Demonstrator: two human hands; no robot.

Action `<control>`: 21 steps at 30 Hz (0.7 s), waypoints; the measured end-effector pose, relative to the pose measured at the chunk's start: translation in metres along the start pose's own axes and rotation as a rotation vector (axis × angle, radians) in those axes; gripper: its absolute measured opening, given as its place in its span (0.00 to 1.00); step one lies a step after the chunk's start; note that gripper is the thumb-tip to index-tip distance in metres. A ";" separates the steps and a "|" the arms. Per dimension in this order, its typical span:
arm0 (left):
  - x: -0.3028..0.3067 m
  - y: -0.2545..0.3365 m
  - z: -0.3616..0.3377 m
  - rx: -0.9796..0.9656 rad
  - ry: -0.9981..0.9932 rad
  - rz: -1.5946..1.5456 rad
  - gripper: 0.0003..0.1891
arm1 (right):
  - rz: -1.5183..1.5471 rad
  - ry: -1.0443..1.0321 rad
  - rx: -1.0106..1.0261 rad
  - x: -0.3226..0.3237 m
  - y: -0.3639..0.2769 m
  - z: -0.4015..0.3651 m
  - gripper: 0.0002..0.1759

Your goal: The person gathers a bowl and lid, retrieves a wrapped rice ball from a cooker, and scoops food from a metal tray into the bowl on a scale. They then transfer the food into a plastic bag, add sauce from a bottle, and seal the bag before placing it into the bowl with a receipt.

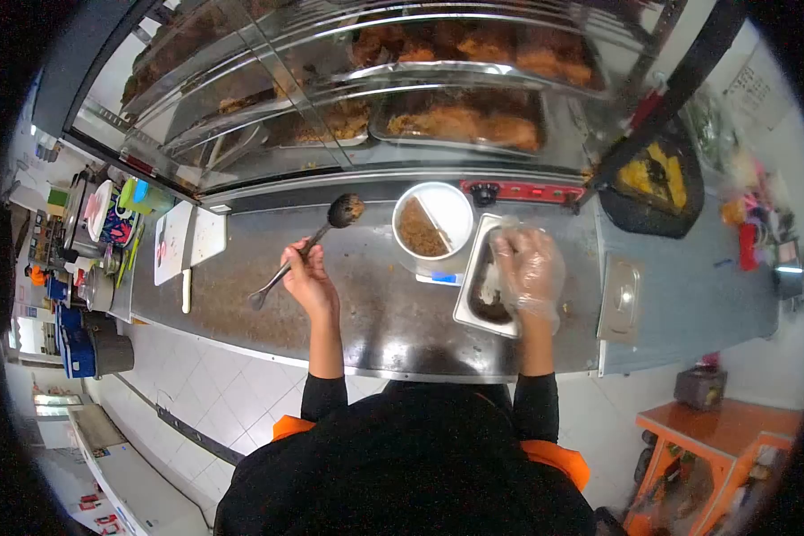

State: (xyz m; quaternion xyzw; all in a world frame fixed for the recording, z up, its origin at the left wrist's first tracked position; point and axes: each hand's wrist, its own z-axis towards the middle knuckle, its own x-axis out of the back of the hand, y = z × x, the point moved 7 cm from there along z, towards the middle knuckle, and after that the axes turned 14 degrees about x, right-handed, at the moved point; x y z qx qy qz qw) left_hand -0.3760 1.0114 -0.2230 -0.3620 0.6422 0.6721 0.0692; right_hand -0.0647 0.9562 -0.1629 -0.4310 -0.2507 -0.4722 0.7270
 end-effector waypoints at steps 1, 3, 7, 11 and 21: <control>0.010 0.000 0.000 0.013 0.036 -0.049 0.11 | 0.002 -0.011 -0.012 0.006 -0.001 -0.005 0.11; 0.020 -0.003 -0.002 0.051 0.072 -0.056 0.11 | -0.290 -0.100 -0.092 0.016 0.001 -0.014 0.17; 0.021 -0.007 -0.007 0.073 0.077 -0.074 0.11 | 0.253 0.100 -0.387 -0.030 0.110 -0.091 0.29; 0.016 -0.015 -0.012 0.105 0.059 -0.060 0.11 | 0.667 0.305 -0.731 -0.019 0.127 -0.122 0.30; -0.002 -0.020 -0.016 0.104 0.024 -0.075 0.11 | 0.578 0.506 -0.466 -0.005 0.101 -0.110 0.30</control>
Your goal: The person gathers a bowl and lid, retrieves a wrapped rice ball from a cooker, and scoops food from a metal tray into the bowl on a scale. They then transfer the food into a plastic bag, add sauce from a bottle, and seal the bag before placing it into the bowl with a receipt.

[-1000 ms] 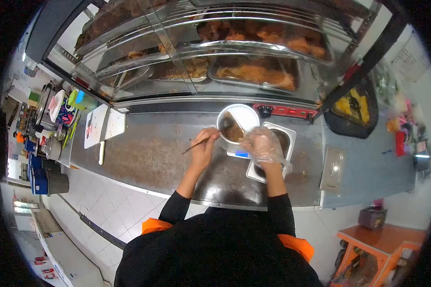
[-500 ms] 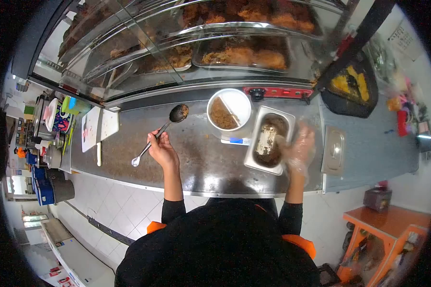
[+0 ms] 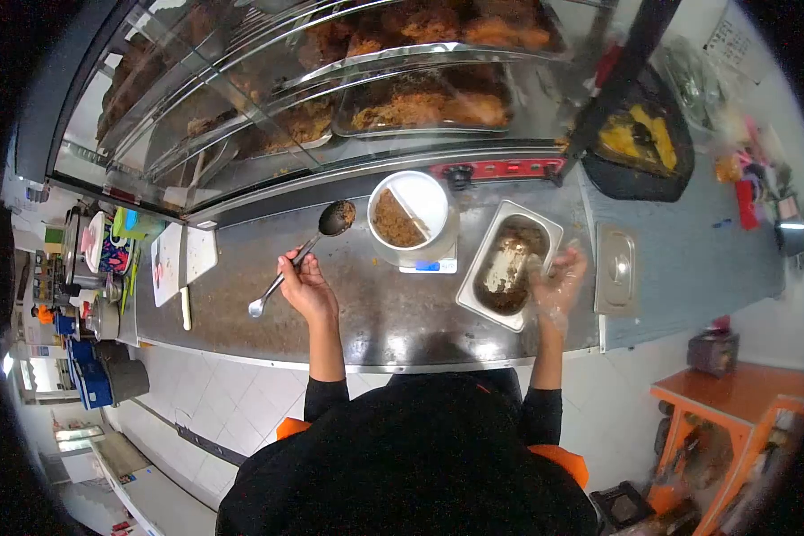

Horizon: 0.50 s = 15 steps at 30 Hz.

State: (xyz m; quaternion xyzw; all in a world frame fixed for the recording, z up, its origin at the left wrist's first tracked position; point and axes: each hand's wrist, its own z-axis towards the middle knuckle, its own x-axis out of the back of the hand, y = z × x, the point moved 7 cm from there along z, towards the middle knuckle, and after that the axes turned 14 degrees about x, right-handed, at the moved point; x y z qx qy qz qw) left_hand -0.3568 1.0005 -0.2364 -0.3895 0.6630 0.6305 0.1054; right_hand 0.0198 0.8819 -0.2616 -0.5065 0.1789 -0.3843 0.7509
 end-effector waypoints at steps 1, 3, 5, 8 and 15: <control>-0.009 -0.004 -0.004 0.023 -0.066 0.008 0.11 | -0.163 0.020 0.000 0.003 0.003 -0.003 0.26; -0.034 -0.018 -0.025 0.118 -0.172 0.090 0.12 | -0.253 0.030 -0.091 0.005 0.022 -0.012 0.22; -0.071 -0.042 -0.063 0.231 -0.407 0.377 0.12 | -0.275 0.047 -0.132 0.001 0.017 -0.019 0.17; -0.112 -0.095 -0.118 0.224 -0.897 0.847 0.05 | -0.115 -0.013 -0.100 -0.008 -0.003 -0.021 0.14; -0.094 -0.146 -0.135 0.435 -0.852 0.847 0.05 | -0.117 0.030 0.066 -0.014 -0.026 -0.036 0.16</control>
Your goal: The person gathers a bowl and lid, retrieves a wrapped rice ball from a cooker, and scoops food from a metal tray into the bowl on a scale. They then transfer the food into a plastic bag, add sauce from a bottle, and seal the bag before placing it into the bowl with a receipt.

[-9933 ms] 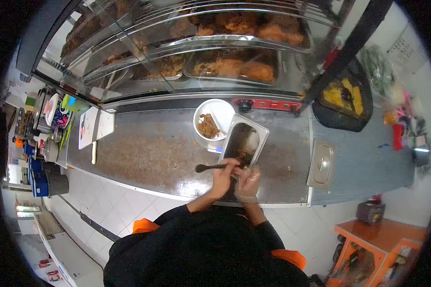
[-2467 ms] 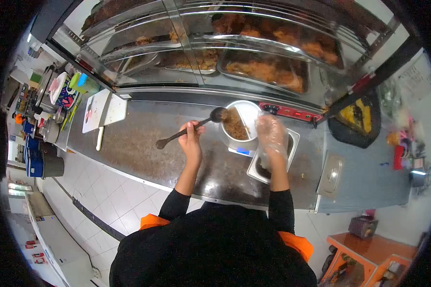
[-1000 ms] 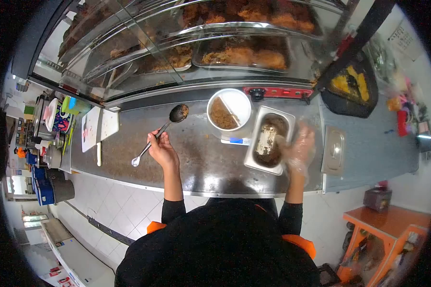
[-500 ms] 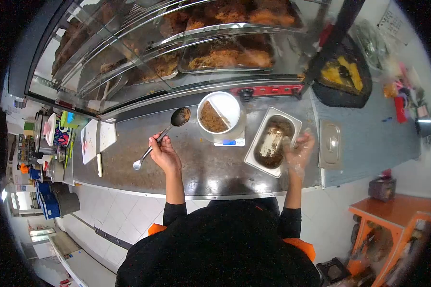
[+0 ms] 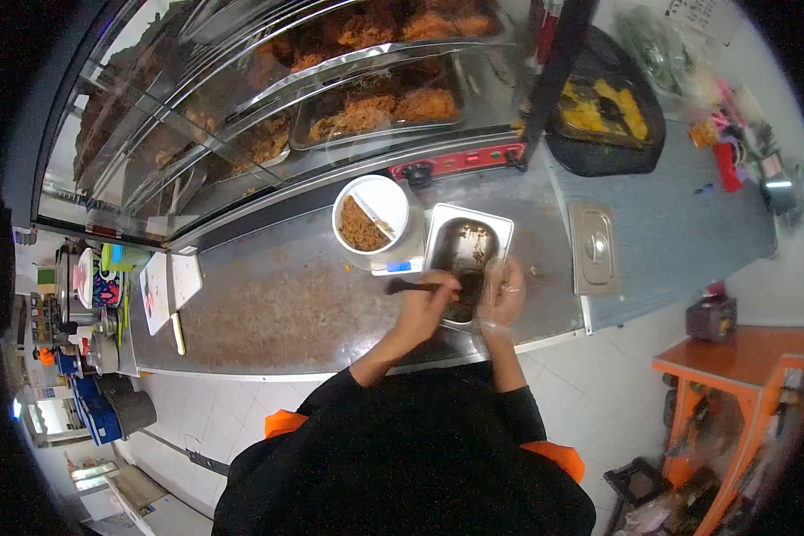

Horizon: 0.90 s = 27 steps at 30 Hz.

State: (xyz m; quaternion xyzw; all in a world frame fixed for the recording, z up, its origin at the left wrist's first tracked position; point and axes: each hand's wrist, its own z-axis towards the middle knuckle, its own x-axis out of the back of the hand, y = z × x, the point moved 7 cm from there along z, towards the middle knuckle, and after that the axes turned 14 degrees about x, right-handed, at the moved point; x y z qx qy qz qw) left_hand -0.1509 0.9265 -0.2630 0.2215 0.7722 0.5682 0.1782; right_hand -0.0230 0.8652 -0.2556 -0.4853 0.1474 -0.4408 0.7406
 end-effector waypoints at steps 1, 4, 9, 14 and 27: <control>0.001 0.002 -0.001 0.002 -0.002 0.002 0.05 | -0.036 -0.016 0.006 0.000 -0.002 -0.001 0.15; 0.017 0.032 -0.014 -0.374 0.058 0.217 0.04 | -0.073 -0.023 0.088 -0.001 -0.015 0.002 0.15; 0.001 0.020 -0.032 -0.427 -0.074 0.416 0.06 | -0.035 -0.020 0.113 -0.008 -0.012 -0.003 0.14; 0.016 0.023 -0.035 -0.402 0.039 0.435 0.06 | 0.031 -0.033 0.076 -0.012 -0.006 -0.006 0.15; 0.052 -0.038 -0.022 0.074 0.350 -0.755 0.09 | 0.037 -0.007 0.067 -0.022 -0.008 -0.002 0.14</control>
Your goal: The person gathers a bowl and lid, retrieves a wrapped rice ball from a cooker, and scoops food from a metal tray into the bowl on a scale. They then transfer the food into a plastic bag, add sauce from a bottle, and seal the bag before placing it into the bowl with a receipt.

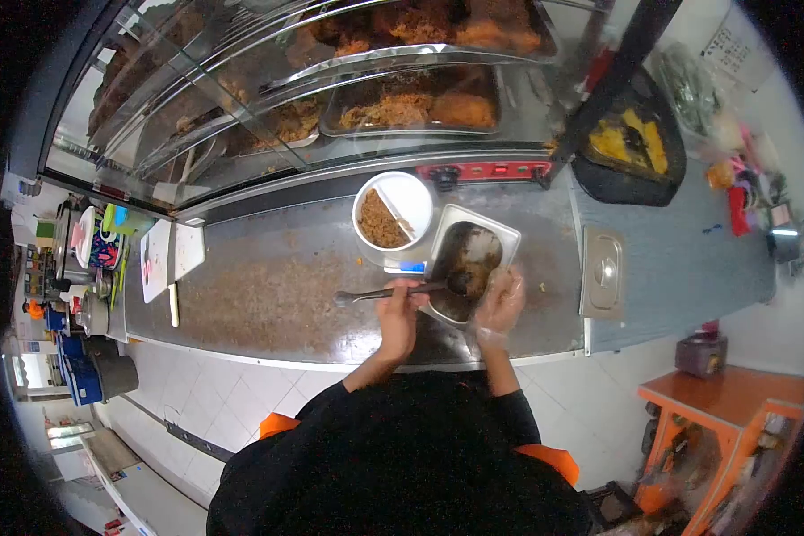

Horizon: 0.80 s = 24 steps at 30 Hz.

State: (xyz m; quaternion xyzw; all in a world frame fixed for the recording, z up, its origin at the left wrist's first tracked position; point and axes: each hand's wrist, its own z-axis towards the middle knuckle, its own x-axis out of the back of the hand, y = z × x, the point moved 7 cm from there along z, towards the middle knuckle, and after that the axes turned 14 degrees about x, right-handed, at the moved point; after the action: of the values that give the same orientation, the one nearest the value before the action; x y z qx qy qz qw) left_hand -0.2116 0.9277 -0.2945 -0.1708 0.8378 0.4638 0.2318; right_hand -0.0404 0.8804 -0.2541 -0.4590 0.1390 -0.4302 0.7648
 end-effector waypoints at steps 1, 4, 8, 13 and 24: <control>0.003 0.002 0.000 0.009 0.001 -0.076 0.09 | 0.021 0.028 -0.006 0.002 0.005 0.001 0.14; 0.007 0.017 0.001 0.012 0.007 -0.195 0.09 | 0.126 0.047 -0.181 0.002 0.027 -0.001 0.15; 0.012 0.073 -0.009 -0.184 0.066 -0.182 0.10 | -0.018 0.064 -0.318 0.009 0.061 -0.006 0.17; 0.013 0.130 -0.024 -0.925 0.119 0.749 0.11 | -0.040 -0.013 -0.506 0.008 0.057 -0.001 0.20; 0.071 0.150 0.010 -0.601 0.249 -0.084 0.11 | 0.178 0.030 -0.397 0.006 0.049 0.004 0.18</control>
State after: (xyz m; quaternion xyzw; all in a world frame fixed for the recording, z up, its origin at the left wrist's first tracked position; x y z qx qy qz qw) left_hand -0.3437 1.0078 -0.2338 -0.3214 0.6777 0.6558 0.0859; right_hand -0.0083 0.8881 -0.2914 -0.5802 0.2725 -0.3318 0.6921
